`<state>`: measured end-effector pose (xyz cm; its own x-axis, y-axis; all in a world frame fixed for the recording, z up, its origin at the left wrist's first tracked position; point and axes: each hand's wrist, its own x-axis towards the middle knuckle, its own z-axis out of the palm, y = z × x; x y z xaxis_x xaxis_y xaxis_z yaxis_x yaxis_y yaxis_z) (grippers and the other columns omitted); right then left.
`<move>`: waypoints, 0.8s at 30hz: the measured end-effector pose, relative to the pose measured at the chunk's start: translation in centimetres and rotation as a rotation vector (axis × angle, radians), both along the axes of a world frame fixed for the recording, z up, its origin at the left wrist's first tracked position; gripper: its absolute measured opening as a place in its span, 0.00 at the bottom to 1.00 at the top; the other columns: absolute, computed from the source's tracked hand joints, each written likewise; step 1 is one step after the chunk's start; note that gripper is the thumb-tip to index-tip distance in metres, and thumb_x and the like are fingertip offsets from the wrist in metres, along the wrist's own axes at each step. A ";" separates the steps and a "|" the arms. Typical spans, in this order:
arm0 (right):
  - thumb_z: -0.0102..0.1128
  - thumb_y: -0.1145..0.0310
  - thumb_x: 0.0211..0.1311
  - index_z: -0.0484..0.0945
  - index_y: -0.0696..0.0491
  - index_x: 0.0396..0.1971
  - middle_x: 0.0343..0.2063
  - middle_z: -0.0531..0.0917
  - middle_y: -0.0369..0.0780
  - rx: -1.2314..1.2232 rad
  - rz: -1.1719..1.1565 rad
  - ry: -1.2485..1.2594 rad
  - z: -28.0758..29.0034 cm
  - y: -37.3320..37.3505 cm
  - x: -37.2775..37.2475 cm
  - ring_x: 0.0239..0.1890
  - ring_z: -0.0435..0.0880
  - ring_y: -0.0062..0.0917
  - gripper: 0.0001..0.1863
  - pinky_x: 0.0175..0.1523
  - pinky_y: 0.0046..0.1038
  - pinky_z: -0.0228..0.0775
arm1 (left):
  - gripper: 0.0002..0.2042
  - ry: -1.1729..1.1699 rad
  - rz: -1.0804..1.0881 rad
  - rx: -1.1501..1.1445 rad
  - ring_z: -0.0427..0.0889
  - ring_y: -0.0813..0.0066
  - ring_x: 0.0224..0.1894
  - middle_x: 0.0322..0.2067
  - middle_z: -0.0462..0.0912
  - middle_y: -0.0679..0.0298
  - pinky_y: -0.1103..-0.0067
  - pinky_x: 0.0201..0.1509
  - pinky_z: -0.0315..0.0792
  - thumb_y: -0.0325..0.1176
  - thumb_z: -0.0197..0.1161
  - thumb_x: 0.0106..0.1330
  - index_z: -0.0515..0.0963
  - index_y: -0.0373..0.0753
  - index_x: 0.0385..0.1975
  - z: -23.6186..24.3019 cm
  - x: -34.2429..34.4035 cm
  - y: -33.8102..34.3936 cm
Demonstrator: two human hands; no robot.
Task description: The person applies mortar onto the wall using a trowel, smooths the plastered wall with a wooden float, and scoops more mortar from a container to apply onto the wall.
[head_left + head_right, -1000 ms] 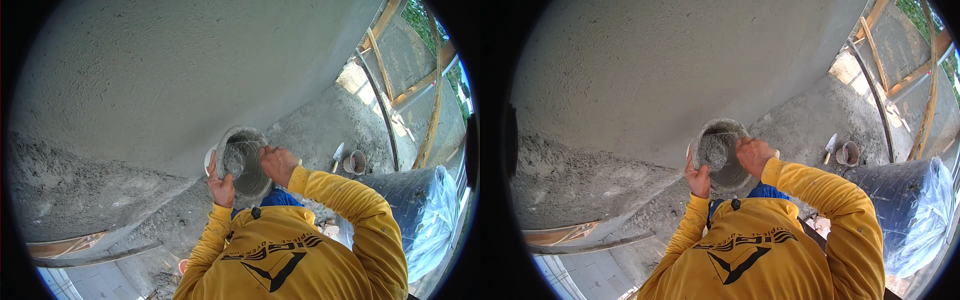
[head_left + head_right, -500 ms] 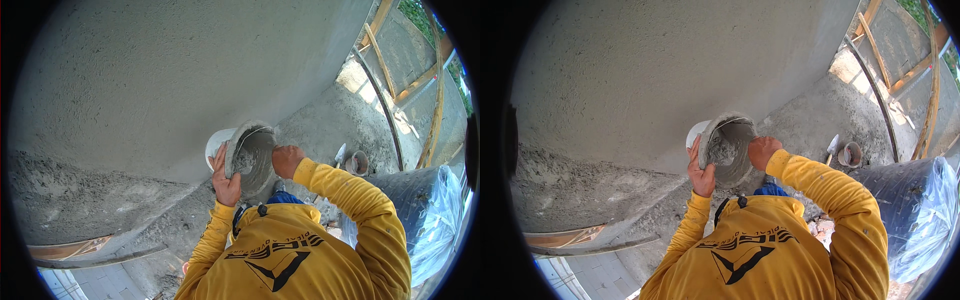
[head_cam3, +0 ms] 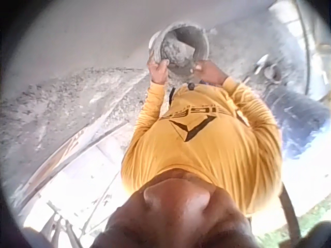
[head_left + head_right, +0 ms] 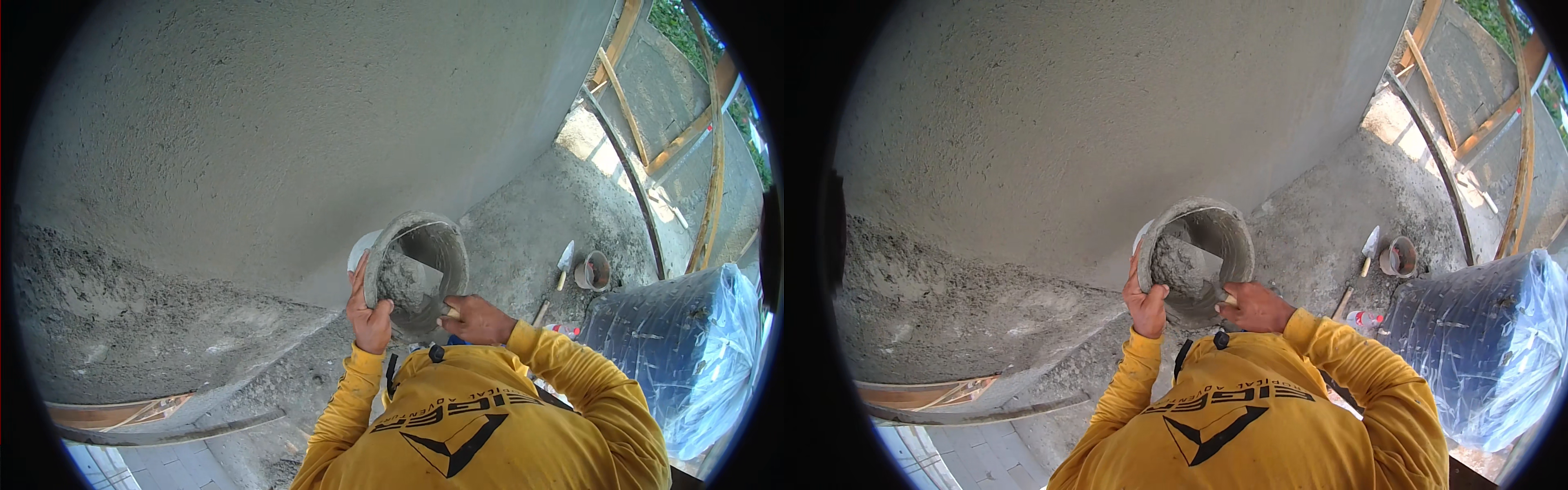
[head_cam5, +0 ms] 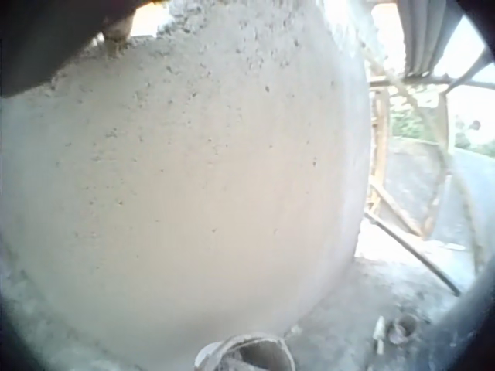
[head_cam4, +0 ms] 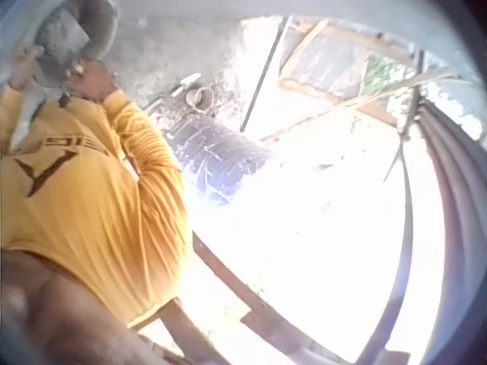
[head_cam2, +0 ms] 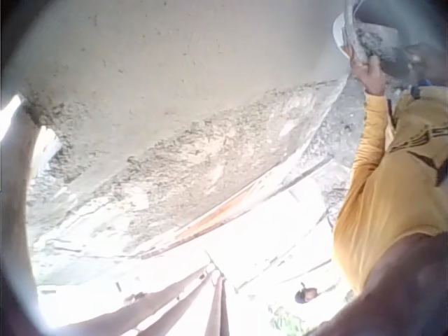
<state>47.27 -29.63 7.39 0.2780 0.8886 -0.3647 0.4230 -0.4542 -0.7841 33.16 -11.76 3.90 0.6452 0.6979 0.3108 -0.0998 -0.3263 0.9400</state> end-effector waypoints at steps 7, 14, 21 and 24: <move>0.58 0.55 0.57 0.80 0.63 0.39 0.34 0.82 0.59 -0.245 -0.187 0.013 -5.2 1.6 0.5 0.42 0.82 0.55 0.23 0.51 0.47 0.73 | 0.33 0.008 0.002 0.059 0.66 0.61 0.69 0.64 0.72 0.50 0.70 0.77 0.43 0.22 0.53 0.46 0.70 0.25 0.60 0.8 0.6 1.3; 0.58 0.56 0.57 0.81 0.63 0.42 0.34 0.83 0.59 -0.165 -0.264 -0.179 -4.5 1.5 1.5 0.43 0.82 0.54 0.23 0.50 0.45 0.74 | 0.33 -0.064 -0.007 -0.128 0.66 0.57 0.70 0.64 0.72 0.51 0.64 0.77 0.37 0.24 0.53 0.48 0.70 0.29 0.61 -0.8 0.8 1.9; 0.56 0.60 0.63 0.75 0.60 0.23 0.16 0.76 0.40 -0.139 -0.397 0.392 -1.3 0.4 1.2 0.18 0.76 0.24 0.17 0.26 0.31 0.71 | 0.32 -0.197 -0.021 -0.451 0.78 0.69 0.53 0.55 0.78 0.57 0.81 0.60 0.68 0.17 0.49 0.47 0.72 0.26 0.59 -3.5 1.9 2.8; 0.52 0.66 0.65 0.75 0.57 0.32 0.18 0.72 0.34 -0.041 -0.384 0.639 -2.0 -0.5 0.8 0.18 0.72 0.22 0.09 0.26 0.29 0.70 | 0.30 -0.265 -0.073 -0.500 0.80 0.70 0.49 0.52 0.80 0.60 0.82 0.57 0.69 0.16 0.49 0.47 0.73 0.26 0.57 -5.2 2.5 3.8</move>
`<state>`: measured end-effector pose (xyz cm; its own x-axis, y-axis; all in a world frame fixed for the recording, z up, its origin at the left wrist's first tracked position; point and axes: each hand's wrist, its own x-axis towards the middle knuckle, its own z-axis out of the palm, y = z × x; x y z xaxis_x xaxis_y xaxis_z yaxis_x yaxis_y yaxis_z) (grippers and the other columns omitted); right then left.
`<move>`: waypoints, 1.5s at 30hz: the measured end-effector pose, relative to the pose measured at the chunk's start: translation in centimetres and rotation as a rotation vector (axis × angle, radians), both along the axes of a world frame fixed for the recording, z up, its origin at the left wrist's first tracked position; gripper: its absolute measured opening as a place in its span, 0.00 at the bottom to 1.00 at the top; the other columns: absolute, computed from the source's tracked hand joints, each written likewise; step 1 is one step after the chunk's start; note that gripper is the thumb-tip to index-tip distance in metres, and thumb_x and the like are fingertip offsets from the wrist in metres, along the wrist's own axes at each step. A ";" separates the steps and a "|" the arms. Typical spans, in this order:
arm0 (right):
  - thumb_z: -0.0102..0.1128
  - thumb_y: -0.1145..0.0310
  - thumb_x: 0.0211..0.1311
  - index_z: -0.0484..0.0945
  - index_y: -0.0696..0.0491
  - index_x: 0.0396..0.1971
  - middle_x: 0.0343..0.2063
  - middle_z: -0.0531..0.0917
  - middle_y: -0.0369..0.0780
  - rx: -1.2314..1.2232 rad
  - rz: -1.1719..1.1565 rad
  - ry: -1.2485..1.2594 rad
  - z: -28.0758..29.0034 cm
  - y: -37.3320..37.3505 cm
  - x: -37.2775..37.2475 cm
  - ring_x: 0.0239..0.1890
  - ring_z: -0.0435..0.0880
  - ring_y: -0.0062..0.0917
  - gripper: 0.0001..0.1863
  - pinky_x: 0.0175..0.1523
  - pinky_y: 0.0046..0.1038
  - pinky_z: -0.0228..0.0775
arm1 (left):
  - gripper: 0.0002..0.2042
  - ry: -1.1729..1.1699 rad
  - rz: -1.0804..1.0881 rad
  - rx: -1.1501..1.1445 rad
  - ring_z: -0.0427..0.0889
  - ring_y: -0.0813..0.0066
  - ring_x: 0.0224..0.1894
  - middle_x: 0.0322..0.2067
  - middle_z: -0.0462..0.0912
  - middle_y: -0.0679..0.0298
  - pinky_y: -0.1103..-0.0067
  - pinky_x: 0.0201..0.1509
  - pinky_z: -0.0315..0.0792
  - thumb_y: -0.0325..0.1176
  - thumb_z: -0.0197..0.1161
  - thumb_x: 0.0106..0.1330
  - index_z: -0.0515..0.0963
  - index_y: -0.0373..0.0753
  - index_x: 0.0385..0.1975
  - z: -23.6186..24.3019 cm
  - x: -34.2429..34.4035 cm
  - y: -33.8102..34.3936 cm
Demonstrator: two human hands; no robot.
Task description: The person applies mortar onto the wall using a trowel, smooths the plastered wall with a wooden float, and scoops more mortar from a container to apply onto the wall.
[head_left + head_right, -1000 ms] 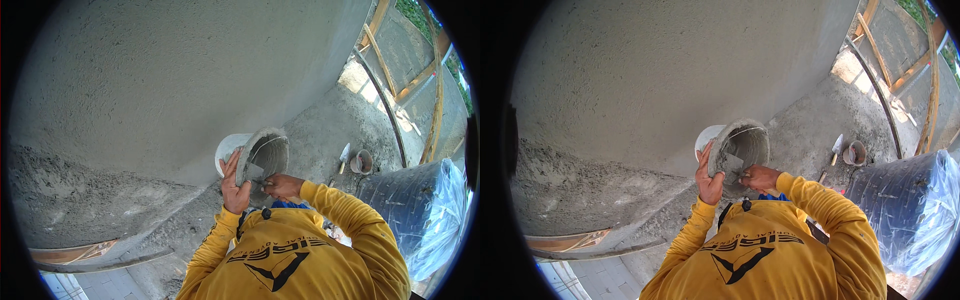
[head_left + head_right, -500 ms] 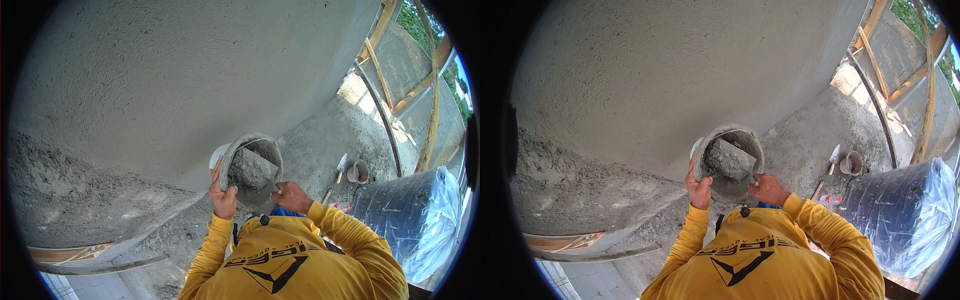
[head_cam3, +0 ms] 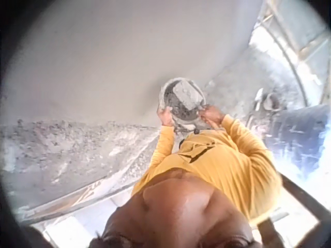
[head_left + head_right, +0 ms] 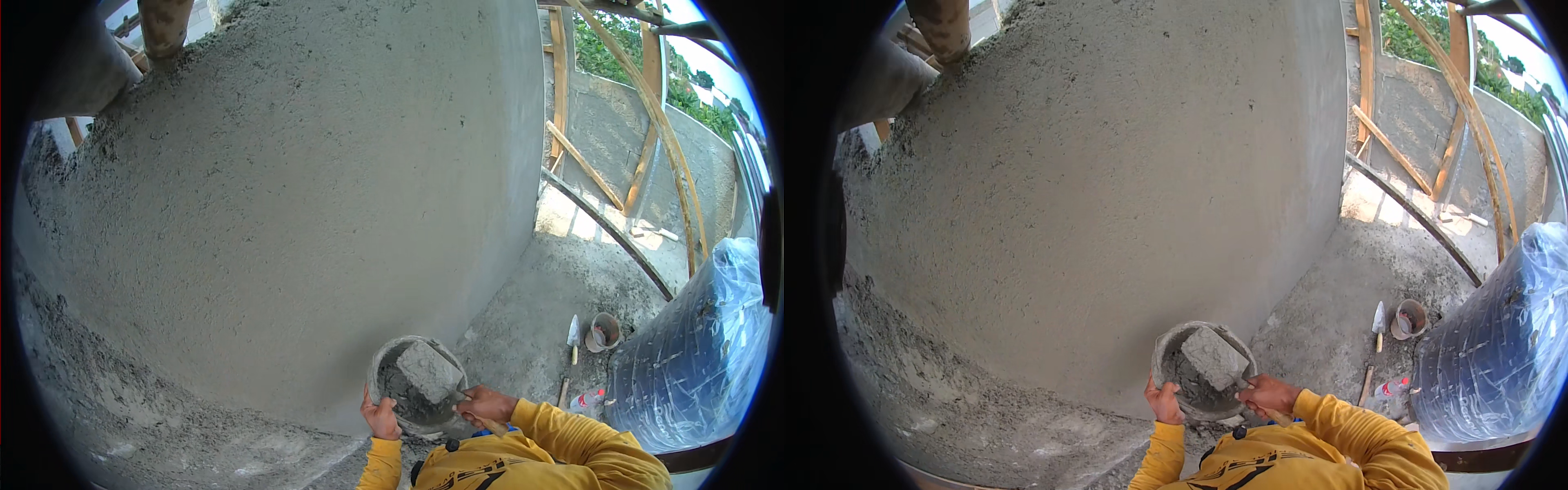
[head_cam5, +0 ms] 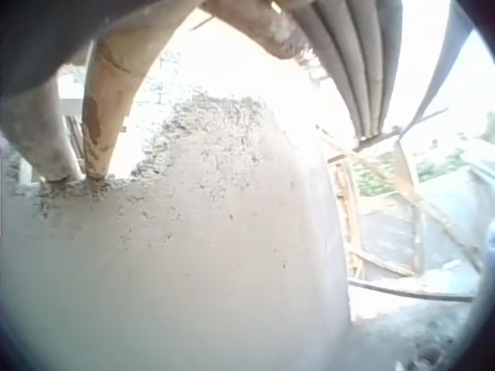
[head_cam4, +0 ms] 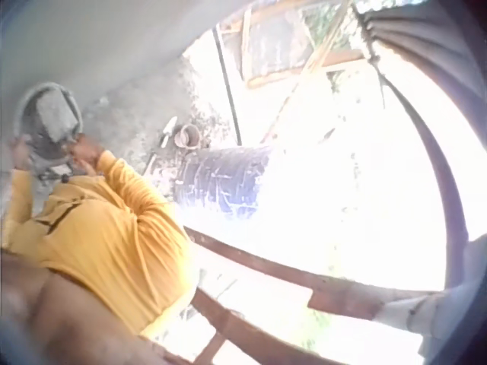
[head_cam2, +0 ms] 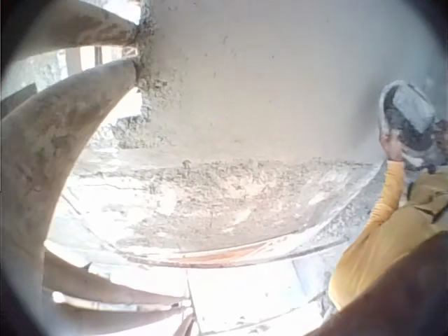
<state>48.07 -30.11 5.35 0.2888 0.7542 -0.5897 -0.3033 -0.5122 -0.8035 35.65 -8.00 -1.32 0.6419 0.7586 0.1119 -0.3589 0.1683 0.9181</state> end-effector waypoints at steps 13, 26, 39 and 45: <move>0.53 0.69 0.68 0.71 0.57 0.52 0.29 0.72 0.36 1.156 -0.442 0.630 16.4 -3.1 7.2 0.21 0.71 0.19 0.14 0.26 0.25 0.76 | 0.28 0.176 0.300 -0.165 0.79 0.66 0.44 0.44 0.83 0.60 0.78 0.51 0.71 0.22 0.54 0.44 0.76 0.28 0.52 1.0 -0.9 3.0; 0.59 0.69 0.65 0.67 0.60 0.48 0.37 0.78 0.47 0.825 -2.253 -1.823 38.8 -6.5 23.6 0.36 0.82 0.31 0.17 0.38 0.34 0.76 | 0.23 0.409 0.794 -0.142 0.73 0.73 0.36 0.41 0.77 0.63 0.73 0.40 0.73 0.32 0.61 0.61 0.73 0.33 0.56 1.7 -12.0 1.7; 0.58 0.69 0.55 0.70 0.57 0.38 0.23 0.81 0.48 0.329 0.382 -1.316 9.5 3.0 4.2 0.29 0.82 0.49 0.12 0.33 0.45 0.73 | 0.24 0.413 0.624 0.205 0.78 0.74 0.38 0.41 0.83 0.62 0.81 0.44 0.72 0.24 0.50 0.54 0.75 0.27 0.54 2.5 -18.0 0.0; 0.56 0.69 0.52 0.75 0.63 0.42 0.28 0.85 0.51 -0.024 0.644 -1.310 3.9 4.5 -2.1 0.33 0.87 0.44 0.18 0.37 0.41 0.79 | 0.32 0.369 0.270 0.417 0.78 0.77 0.43 0.47 0.82 0.61 0.82 0.54 0.70 0.20 0.50 0.48 0.71 0.26 0.60 7.5 -12.1 1.0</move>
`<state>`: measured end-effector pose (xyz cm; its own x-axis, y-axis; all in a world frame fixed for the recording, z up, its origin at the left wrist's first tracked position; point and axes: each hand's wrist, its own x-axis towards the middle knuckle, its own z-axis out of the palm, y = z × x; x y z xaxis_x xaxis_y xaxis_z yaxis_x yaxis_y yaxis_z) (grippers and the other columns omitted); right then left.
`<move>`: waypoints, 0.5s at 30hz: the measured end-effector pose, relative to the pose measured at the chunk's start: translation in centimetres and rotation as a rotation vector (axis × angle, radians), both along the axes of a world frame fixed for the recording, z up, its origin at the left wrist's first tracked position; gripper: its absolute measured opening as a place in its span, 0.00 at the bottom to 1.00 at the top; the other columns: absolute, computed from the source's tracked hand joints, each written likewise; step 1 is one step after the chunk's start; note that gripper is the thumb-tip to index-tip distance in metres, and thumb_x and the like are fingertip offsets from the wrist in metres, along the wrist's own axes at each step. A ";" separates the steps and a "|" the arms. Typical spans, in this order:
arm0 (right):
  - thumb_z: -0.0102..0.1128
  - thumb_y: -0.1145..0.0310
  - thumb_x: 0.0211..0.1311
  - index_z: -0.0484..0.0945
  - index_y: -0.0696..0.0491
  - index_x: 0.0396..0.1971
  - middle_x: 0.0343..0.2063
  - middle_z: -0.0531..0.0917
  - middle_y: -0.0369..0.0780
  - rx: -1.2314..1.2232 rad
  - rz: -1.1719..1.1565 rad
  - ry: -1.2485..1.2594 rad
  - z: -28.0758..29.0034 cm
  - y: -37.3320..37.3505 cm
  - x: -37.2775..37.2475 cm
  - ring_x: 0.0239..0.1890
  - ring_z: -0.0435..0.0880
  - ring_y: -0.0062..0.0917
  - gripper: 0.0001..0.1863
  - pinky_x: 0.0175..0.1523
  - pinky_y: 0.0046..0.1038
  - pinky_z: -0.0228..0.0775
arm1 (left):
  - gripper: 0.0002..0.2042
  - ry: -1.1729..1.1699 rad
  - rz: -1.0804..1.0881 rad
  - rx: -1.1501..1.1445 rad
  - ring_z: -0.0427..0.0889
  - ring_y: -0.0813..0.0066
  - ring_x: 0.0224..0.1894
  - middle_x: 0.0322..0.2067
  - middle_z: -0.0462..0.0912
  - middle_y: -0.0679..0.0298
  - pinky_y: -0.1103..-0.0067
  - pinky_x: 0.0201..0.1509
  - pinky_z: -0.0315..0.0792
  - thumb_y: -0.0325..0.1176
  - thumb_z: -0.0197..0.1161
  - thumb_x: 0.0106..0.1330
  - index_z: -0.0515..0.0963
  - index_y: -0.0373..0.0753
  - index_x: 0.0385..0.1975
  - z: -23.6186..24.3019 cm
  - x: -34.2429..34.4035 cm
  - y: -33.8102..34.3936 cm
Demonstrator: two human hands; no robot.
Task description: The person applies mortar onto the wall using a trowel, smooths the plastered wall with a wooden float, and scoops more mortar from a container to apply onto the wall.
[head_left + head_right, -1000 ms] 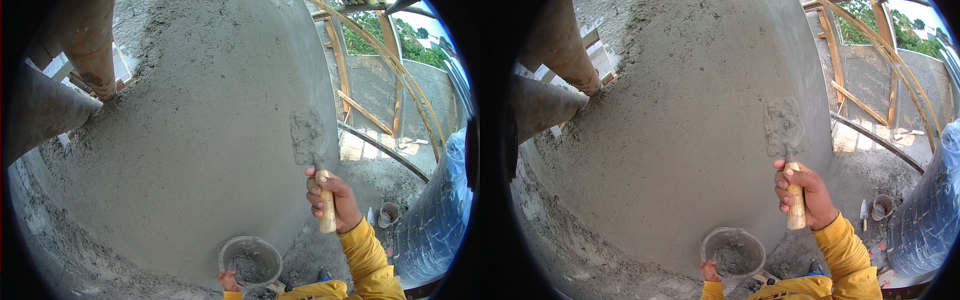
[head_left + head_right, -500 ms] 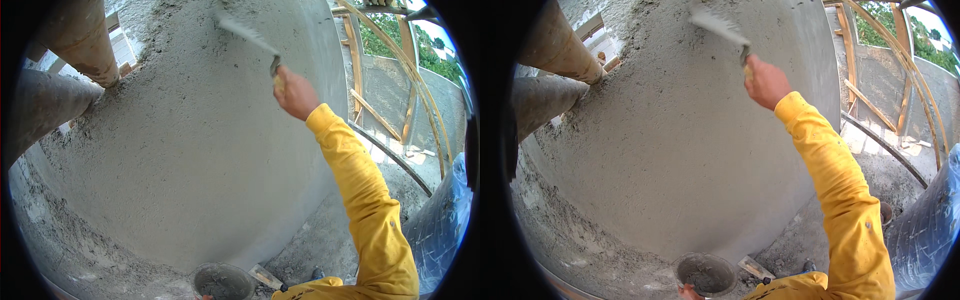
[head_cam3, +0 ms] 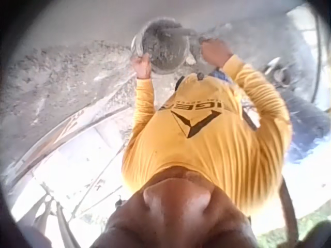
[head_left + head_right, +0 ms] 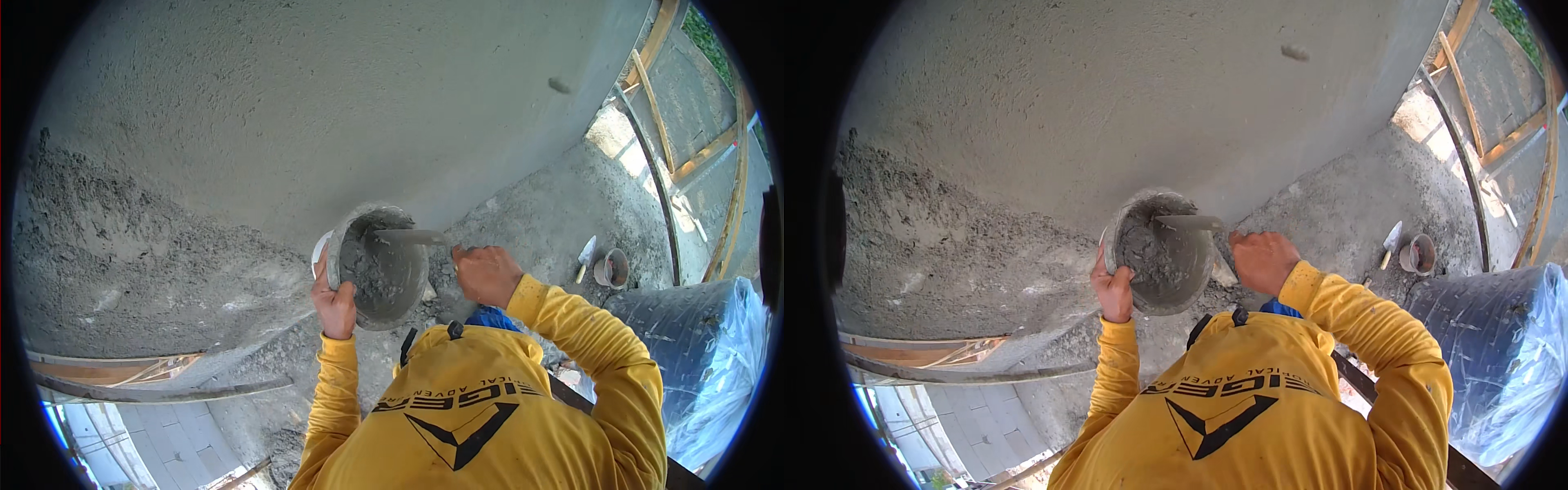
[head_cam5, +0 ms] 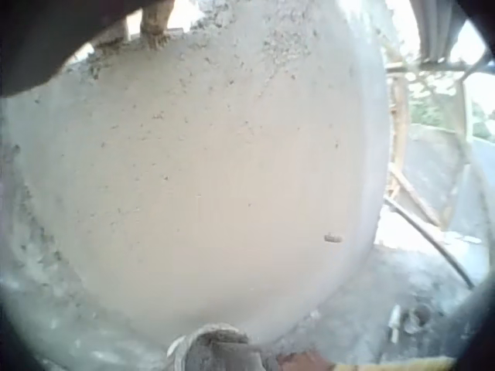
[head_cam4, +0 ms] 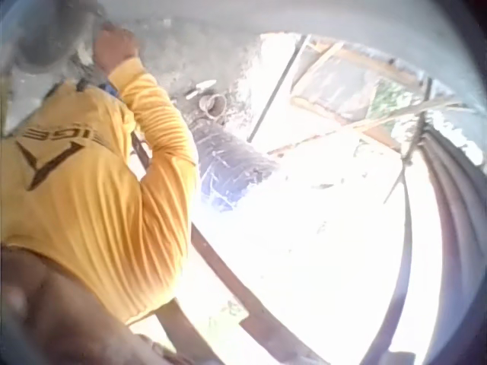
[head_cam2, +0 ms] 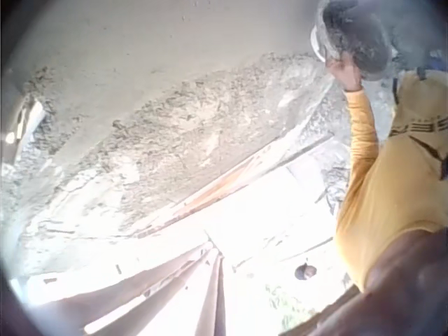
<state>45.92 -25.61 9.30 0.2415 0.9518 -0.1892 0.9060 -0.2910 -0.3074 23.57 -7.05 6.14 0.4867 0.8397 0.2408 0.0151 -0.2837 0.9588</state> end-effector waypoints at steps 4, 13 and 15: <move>0.56 0.68 0.54 0.76 0.64 0.43 0.30 0.85 0.54 0.072 -0.175 -0.008 -4.3 2.9 -1.8 0.32 0.87 0.44 0.19 0.38 0.41 0.79 | 0.33 0.126 -0.218 0.248 0.66 0.58 0.69 0.63 0.73 0.50 0.63 0.77 0.40 0.21 0.51 0.47 0.71 0.29 0.61 2.6 2.2 -1.0; 0.56 0.53 0.67 0.72 0.57 0.31 0.16 0.70 0.36 -0.424 -0.354 1.455 -4.1 -0.1 -4.9 0.13 0.71 0.20 0.20 0.17 0.27 0.67 | 0.32 -0.006 -0.357 0.225 0.68 0.62 0.68 0.60 0.76 0.53 0.62 0.79 0.37 0.21 0.51 0.45 0.73 0.27 0.58 3.1 3.1 -2.1; 0.56 0.58 0.68 0.70 0.56 0.29 0.17 0.70 0.34 -0.236 -0.316 1.486 -3.0 -0.6 -5.9 0.12 0.69 0.18 0.16 0.17 0.25 0.66 | 0.32 -0.011 -0.308 0.227 0.72 0.64 0.64 0.58 0.77 0.54 0.65 0.77 0.44 0.21 0.51 0.46 0.73 0.26 0.58 2.0 2.4 -1.7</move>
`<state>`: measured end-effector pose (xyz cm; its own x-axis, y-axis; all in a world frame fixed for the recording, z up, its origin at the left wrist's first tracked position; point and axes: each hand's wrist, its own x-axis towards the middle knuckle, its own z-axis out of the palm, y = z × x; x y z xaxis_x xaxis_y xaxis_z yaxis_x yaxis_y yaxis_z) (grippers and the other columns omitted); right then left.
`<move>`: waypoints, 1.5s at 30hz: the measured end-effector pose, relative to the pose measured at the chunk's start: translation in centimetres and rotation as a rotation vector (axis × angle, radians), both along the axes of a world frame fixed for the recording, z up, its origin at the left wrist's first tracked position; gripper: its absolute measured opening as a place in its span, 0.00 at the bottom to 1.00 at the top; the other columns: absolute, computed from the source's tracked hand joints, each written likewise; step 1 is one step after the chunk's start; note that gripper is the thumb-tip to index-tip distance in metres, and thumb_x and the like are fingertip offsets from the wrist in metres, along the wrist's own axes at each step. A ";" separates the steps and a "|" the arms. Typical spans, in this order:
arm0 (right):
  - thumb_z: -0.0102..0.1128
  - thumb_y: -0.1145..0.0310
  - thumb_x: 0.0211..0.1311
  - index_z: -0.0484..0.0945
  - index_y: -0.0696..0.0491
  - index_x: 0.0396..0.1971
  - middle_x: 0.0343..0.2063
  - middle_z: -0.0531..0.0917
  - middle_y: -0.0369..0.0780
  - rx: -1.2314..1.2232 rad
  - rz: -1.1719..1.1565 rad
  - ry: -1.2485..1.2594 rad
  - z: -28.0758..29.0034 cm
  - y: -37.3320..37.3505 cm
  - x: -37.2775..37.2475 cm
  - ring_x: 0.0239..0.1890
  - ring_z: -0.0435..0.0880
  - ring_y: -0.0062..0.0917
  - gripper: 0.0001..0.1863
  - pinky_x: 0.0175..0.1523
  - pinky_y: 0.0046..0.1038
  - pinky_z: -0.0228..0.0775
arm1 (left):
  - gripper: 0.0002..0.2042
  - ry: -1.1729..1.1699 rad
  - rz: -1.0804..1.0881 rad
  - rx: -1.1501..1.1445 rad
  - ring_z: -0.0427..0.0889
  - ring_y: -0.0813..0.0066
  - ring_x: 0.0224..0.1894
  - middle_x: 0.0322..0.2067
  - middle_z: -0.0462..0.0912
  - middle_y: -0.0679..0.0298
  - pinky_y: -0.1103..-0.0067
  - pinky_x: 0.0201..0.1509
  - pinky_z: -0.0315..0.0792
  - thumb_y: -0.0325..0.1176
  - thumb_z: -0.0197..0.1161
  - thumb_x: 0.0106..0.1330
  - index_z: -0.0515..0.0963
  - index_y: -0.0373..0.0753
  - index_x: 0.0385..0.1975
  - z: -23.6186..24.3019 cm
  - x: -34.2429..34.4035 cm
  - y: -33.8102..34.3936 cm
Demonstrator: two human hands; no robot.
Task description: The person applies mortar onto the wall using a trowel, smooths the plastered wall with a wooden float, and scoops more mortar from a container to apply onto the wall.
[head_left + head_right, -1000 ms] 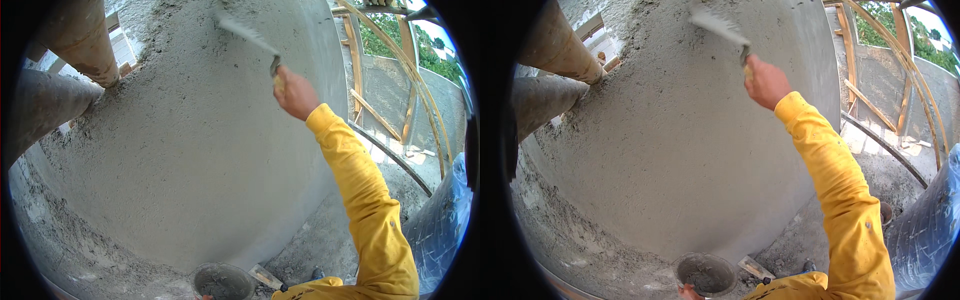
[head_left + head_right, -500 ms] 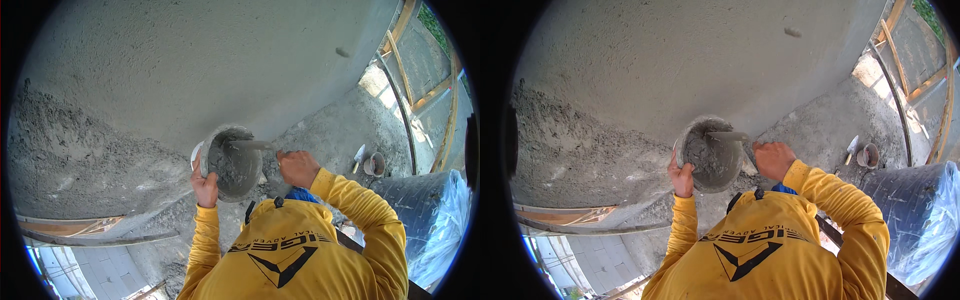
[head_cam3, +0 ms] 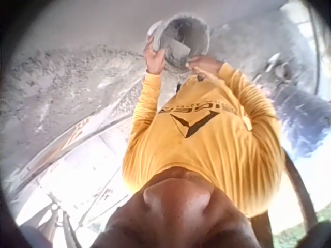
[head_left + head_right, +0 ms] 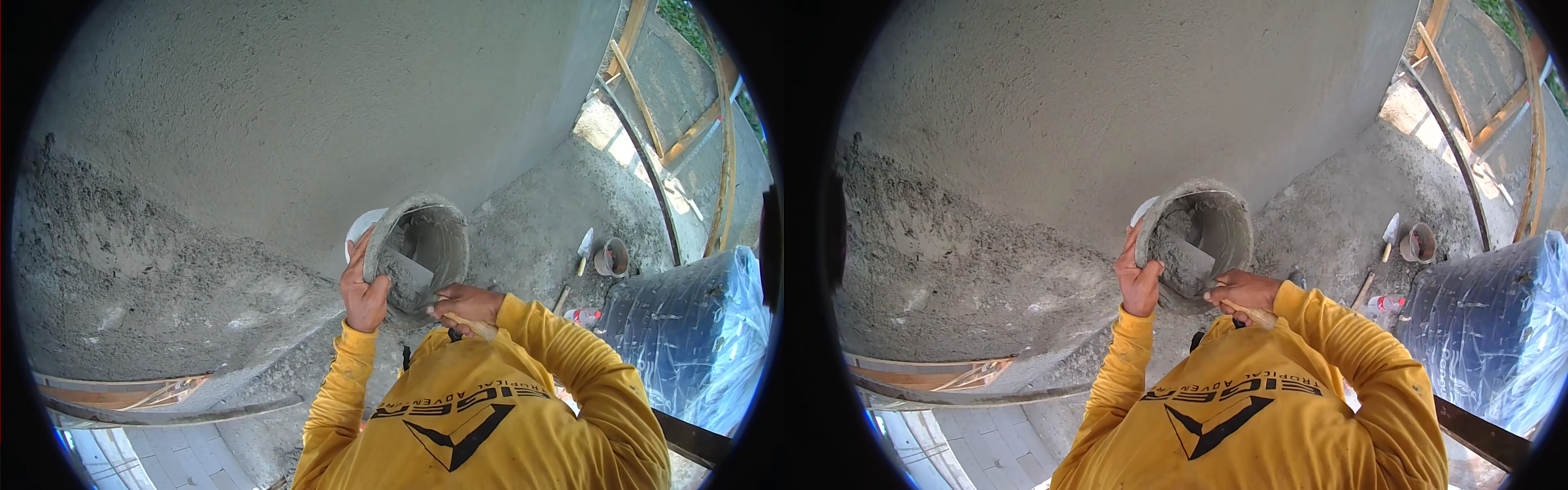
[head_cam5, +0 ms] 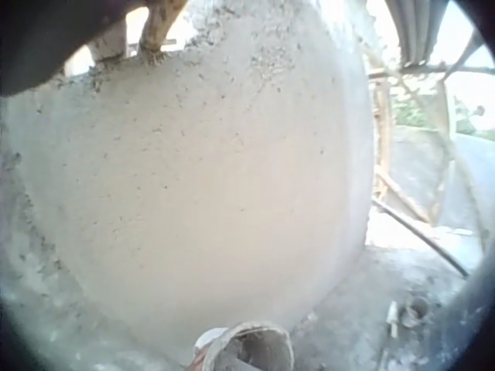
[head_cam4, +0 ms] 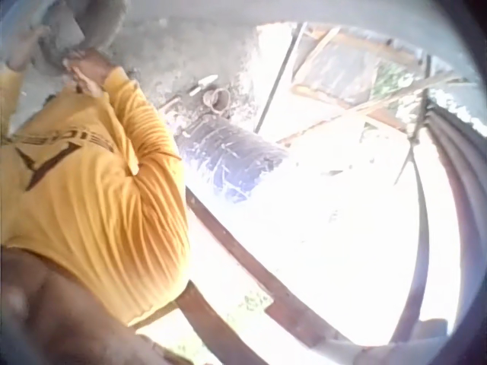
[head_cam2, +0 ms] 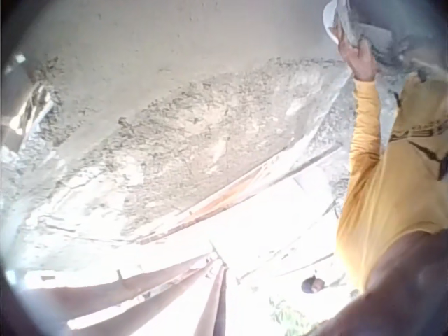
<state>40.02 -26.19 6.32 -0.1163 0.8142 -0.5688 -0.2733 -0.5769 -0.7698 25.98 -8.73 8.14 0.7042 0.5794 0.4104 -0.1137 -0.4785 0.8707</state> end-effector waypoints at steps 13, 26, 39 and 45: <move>0.52 0.66 0.65 0.72 0.55 0.40 0.20 0.71 0.34 0.291 -0.416 0.726 3.1 -2.6 3.1 0.14 0.69 0.20 0.09 0.17 0.25 0.67 | 0.30 -0.193 0.442 -0.659 0.76 0.70 0.45 0.47 0.79 0.59 0.80 0.52 0.69 0.22 0.55 0.48 0.69 0.25 0.57 -7.2 0.7 5.7; 0.52 0.72 0.65 0.67 0.56 0.51 0.29 0.71 0.35 1.358 -1.267 -0.003 26.9 -11.9 19.6 0.22 0.73 0.19 0.15 0.24 0.24 0.74 | 0.25 -0.221 0.721 -0.534 0.77 0.61 0.42 0.39 0.80 0.54 0.75 0.53 0.68 0.27 0.56 0.43 0.75 0.23 0.46 -9.1 -0.9 6.4; 0.57 0.69 0.61 0.69 0.55 0.45 0.36 0.84 0.50 0.609 -1.541 -1.887 45.4 -1.1 46.7 0.39 0.84 0.48 0.14 0.43 0.44 0.77 | 0.19 -0.489 0.475 -0.715 0.73 0.61 0.54 0.54 0.74 0.55 0.61 0.55 0.71 0.39 0.52 0.72 0.67 0.38 0.59 -21.1 -5.6 6.3; 0.56 0.70 0.56 0.63 0.53 0.38 0.24 0.78 0.48 1.030 -0.278 -1.423 14.4 4.1 26.5 0.30 0.79 0.51 0.13 0.34 0.47 0.69 | 0.18 -0.187 1.140 -0.434 0.73 0.66 0.42 0.39 0.75 0.57 0.72 0.48 0.68 0.31 0.59 0.54 0.72 0.29 0.44 -8.9 -4.1 -2.0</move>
<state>66.50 -22.06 20.73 0.1538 0.7804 0.6060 0.8667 0.1880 -0.4620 21.88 -10.68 -0.75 -0.3413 0.9373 0.0709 0.0388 -0.0614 0.9974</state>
